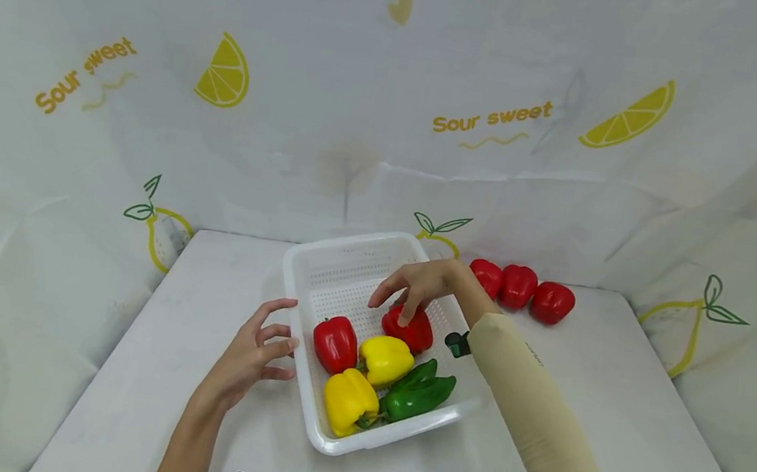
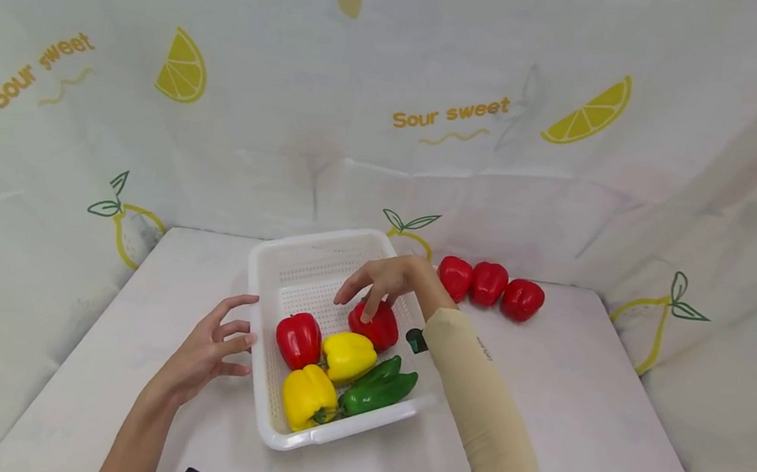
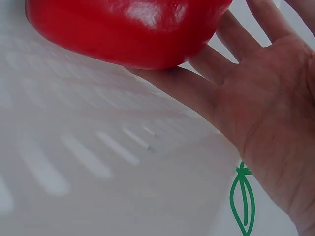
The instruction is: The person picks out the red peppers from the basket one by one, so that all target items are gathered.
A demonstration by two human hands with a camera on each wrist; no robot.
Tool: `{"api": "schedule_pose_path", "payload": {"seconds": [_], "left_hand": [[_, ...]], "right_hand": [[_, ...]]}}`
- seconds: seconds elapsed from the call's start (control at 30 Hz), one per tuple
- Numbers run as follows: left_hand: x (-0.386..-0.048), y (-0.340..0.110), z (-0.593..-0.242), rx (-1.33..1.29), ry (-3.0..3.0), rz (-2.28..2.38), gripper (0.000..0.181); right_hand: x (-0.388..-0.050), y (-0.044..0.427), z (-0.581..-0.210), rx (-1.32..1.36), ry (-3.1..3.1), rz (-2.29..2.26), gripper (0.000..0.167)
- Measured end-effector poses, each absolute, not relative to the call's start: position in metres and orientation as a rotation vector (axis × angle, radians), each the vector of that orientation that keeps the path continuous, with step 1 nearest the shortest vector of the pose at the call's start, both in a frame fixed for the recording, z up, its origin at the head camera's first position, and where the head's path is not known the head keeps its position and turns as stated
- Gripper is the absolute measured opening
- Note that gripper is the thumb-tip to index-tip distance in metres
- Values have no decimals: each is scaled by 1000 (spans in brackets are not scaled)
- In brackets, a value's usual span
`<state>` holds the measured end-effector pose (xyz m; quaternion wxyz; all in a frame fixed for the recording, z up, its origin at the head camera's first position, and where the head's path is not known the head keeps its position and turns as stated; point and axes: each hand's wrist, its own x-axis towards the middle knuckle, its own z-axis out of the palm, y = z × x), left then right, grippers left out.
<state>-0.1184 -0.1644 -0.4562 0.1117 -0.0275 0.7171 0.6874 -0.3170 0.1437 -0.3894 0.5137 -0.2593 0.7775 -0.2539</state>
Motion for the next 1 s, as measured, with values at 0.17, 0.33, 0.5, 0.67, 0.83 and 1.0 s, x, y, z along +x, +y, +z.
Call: {"api": "schedule_pose_path", "payload": {"seconds": [0.17, 0.33, 0.5, 0.67, 0.83, 1.0], "left_hand": [[-119, -165, -455, -79, 2101, 2016, 69], [-118, -165, -455, -68, 2090, 2021, 69], [-118, -165, -456, -63, 2094, 2021, 70], [-118, -166, -456, -68, 2100, 2022, 70], [-118, -166, -457, -63, 2099, 2024, 69], [-119, -165, -458, -74, 2099, 2025, 69]], "right_hand": [[-318, 144, -390, -631, 1858, -603, 73], [-317, 144, -389, -620, 1882, -598, 73], [-316, 143, -387, -613, 1898, -569, 74], [-316, 139, -386, -625, 1916, -528, 71], [-314, 134, -383, -627, 1961, -522, 67], [-313, 131, -379, -621, 1987, -528, 71]]}}
